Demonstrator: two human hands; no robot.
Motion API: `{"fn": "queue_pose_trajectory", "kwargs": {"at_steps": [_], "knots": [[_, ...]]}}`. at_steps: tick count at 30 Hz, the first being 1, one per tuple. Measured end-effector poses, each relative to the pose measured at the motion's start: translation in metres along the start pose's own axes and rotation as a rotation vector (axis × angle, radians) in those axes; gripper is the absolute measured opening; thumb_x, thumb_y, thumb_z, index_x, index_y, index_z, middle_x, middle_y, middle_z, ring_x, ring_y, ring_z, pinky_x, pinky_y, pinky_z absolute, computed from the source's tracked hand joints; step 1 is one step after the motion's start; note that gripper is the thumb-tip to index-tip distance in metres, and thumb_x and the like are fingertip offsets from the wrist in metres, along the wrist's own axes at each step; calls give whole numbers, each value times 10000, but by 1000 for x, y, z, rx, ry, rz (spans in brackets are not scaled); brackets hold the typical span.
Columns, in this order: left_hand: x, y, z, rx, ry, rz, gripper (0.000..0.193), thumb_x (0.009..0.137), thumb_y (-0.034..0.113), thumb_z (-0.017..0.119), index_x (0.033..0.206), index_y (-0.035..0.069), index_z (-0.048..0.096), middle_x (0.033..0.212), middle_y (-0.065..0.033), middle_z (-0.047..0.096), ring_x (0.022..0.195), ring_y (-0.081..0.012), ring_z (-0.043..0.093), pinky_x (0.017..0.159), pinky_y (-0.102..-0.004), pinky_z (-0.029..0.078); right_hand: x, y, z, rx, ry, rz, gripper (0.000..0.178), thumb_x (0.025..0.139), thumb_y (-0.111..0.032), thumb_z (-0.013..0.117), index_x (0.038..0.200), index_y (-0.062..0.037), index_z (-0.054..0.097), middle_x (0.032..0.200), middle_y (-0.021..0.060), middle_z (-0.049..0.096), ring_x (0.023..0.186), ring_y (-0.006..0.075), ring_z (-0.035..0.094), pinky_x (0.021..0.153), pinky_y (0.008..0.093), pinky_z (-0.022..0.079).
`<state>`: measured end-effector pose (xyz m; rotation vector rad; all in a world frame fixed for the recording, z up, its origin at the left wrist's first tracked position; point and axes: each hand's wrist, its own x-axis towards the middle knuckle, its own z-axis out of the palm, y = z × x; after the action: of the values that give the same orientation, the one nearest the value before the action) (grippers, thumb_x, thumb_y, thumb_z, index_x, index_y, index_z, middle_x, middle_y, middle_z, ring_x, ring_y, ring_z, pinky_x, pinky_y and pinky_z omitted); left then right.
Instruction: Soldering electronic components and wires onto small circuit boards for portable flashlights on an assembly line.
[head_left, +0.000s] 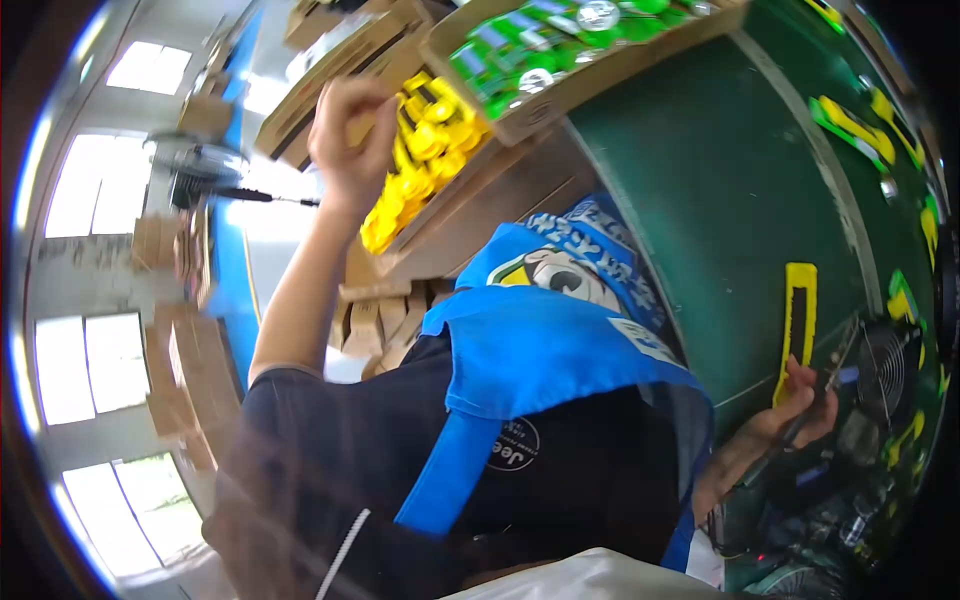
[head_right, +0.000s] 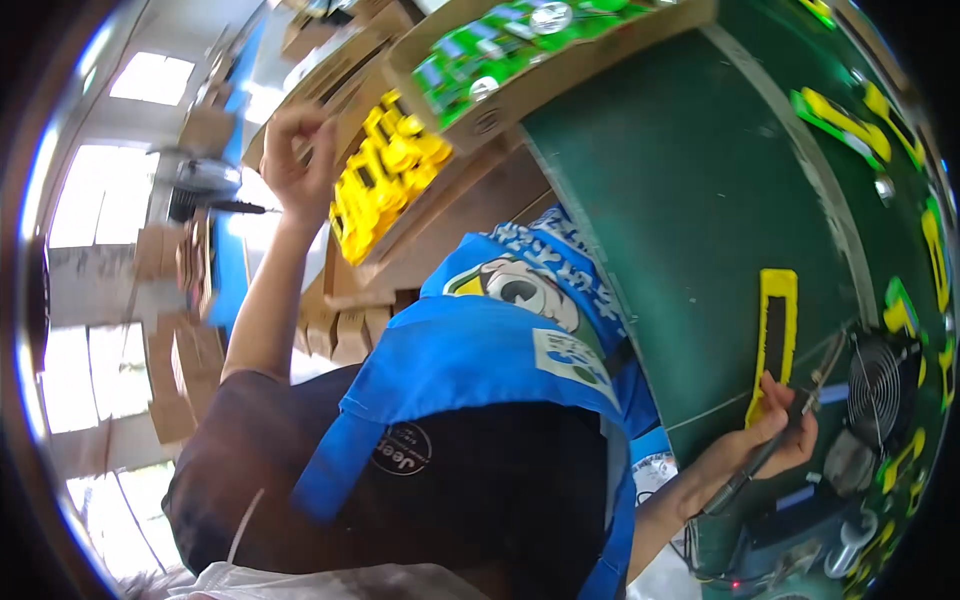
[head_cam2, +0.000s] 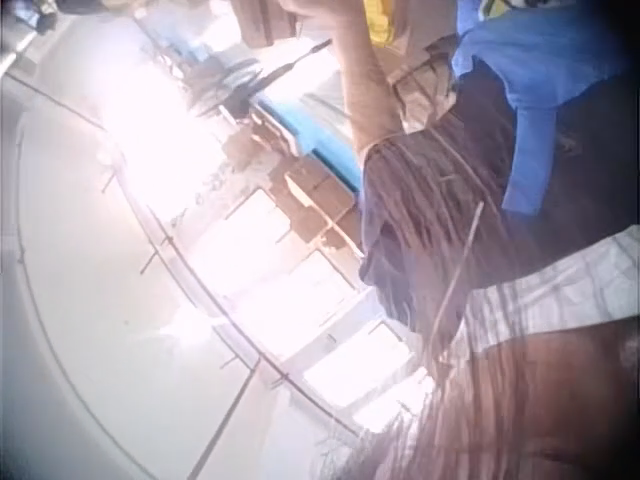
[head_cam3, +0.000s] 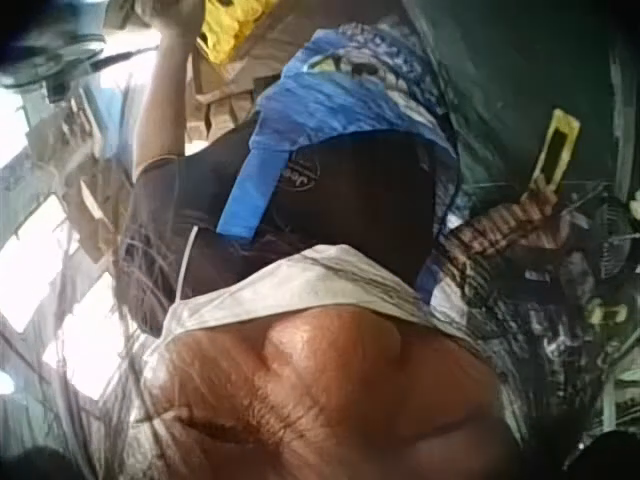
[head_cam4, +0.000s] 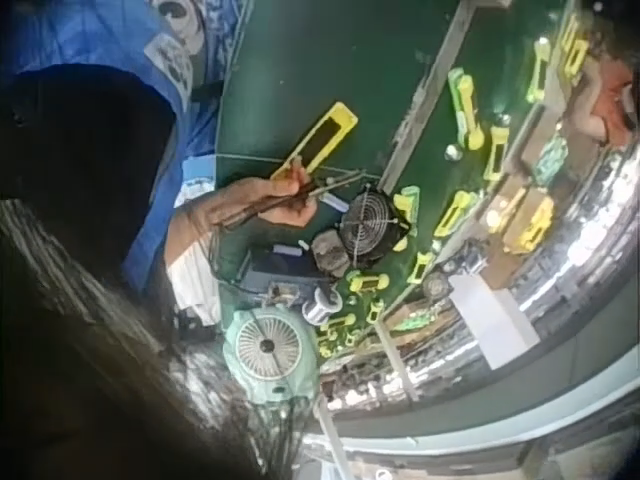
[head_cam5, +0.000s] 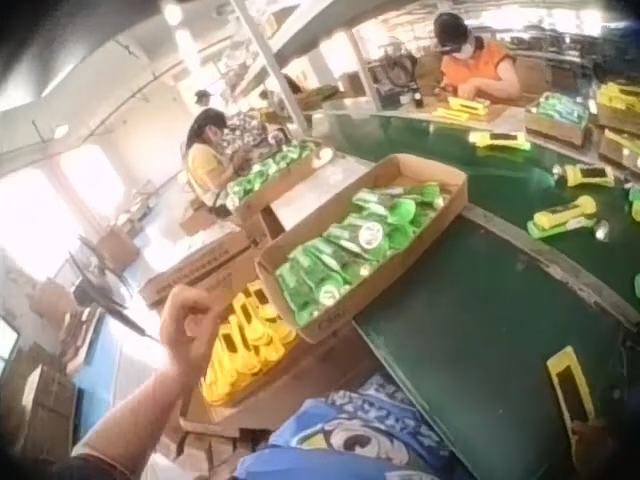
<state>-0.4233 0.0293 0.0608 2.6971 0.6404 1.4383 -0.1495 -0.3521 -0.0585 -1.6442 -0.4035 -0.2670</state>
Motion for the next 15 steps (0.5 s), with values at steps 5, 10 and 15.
{"fn": "queue_pose_trajectory", "kwargs": {"at_steps": [5,10,15], "knots": [[-186,3,-57,-484,-294,-1540,421,967,387,496,999,-12,628,862,-101,673,696,-134,638,622,-252,517,13,25,-3,-15,-88,-122,352,980,-210,484,1196,29,342,945,199,584,874,289,651,806,358,539],[-264,-58,57,-1224,321,-1988,697,904,451,585,1337,-23,315,1249,-254,516,1032,-347,604,788,-354,550,10,18,-4,-11,-24,-64,370,981,-217,493,1220,20,340,939,187,587,858,264,646,814,335,534],[-287,-143,131,-1202,969,-1988,728,838,343,690,1371,82,269,1373,-234,348,991,-459,584,818,-492,543,6,-1,-5,9,-15,40,347,984,-198,475,1231,5,341,978,155,569,876,246,630,867,348,486]]}}
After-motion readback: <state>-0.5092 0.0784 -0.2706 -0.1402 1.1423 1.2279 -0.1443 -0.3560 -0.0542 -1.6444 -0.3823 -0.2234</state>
